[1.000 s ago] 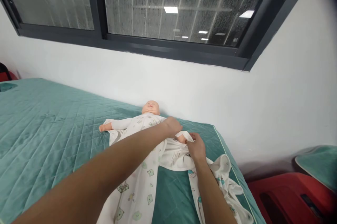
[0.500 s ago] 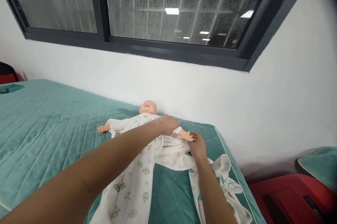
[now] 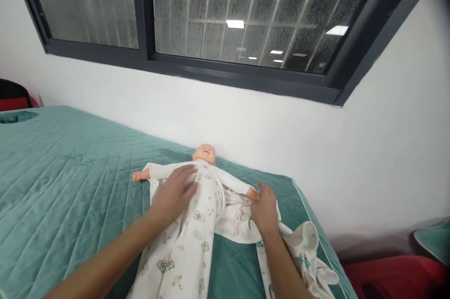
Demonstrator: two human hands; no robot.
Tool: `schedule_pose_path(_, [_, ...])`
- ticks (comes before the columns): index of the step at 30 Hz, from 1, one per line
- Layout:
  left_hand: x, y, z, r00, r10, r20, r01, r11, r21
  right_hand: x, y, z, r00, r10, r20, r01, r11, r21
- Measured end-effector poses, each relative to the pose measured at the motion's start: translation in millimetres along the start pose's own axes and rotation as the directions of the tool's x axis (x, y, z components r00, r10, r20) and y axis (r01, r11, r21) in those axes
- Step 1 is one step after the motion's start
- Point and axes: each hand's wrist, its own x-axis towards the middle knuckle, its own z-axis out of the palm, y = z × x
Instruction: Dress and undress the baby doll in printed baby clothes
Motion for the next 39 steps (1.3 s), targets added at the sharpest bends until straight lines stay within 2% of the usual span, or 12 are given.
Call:
schedule_pose_path(2, [-27.2,-23.0,-21.4,0.956,-0.290,-0.031,0.279,0.941,-0.193,-4.2,-15.9,-2.7,0.994,-0.105,-0.040,0.104,0.994,-0.018])
schedule_pose_path(4, [-49.5,-33.6,-33.0,0.853,-0.502,0.142,0.510,0.746,-0.428,-10.9,-34.2,-3.9,0.995,-0.081,-0.065,0.084,0.995,0.045])
schedule_pose_path(7, [-67.9,-30.3,-34.6,0.715,-0.559,0.420,0.677,0.401,-0.617,-27.5,-60.7,3.0,0.992,0.126,0.025,-0.128,0.973,0.192])
schedule_pose_path(9, [-68.9,-24.3,-29.8,0.703,-0.520,0.485,0.678,0.281,-0.679,-41.3,-74.7,13.4,0.969,0.181,0.170,-0.220,0.944,0.246])
schedule_pose_path(13, [-54.2,-20.9,-19.1,0.736,-0.468,0.489,0.634,0.225,-0.740,-59.3,-88.4,33.2,0.928,0.149,0.342,-0.262,0.912,0.315])
schedule_pose_path(18, [-33.4,-29.6,-6.2,0.805,-0.407,0.431,0.569,0.326,-0.755,-56.6,-84.7,38.7,0.917,0.209,0.340,-0.348,0.836,0.424])
schedule_pose_path(20, [-24.2,-35.3,0.3,0.821,-0.444,0.360,0.558,0.490,-0.670,-54.8,-82.4,39.0,0.915,0.218,0.341,-0.361,0.820,0.444])
schedule_pose_path(22, [-10.8,-41.5,6.8,0.866,-0.470,0.170,0.486,0.708,-0.513,-54.3,-81.8,39.5,0.915,0.215,0.341,-0.358,0.821,0.444])
schedule_pose_path(25, [19.8,-48.9,14.7,0.952,-0.294,-0.090,0.262,0.928,-0.265,-54.8,-83.9,39.8,0.911,0.223,0.347,-0.362,0.837,0.411])
schedule_pose_path(29, [65.5,-55.4,23.7,0.994,-0.081,0.080,0.095,0.978,-0.184,-54.5,-88.0,39.0,0.906,0.238,0.350,-0.370,0.847,0.381])
schedule_pose_path(32, [84.4,-60.5,29.9,0.979,-0.059,0.197,0.106,0.966,-0.236,-53.3,-89.9,39.5,0.899,0.266,0.348,-0.390,0.849,0.358])
schedule_pose_path(39, [89.2,-67.5,29.4,0.961,-0.089,0.260,0.172,0.934,-0.314,-51.7,-94.0,42.8,0.887,0.305,0.346,-0.430,0.820,0.379])
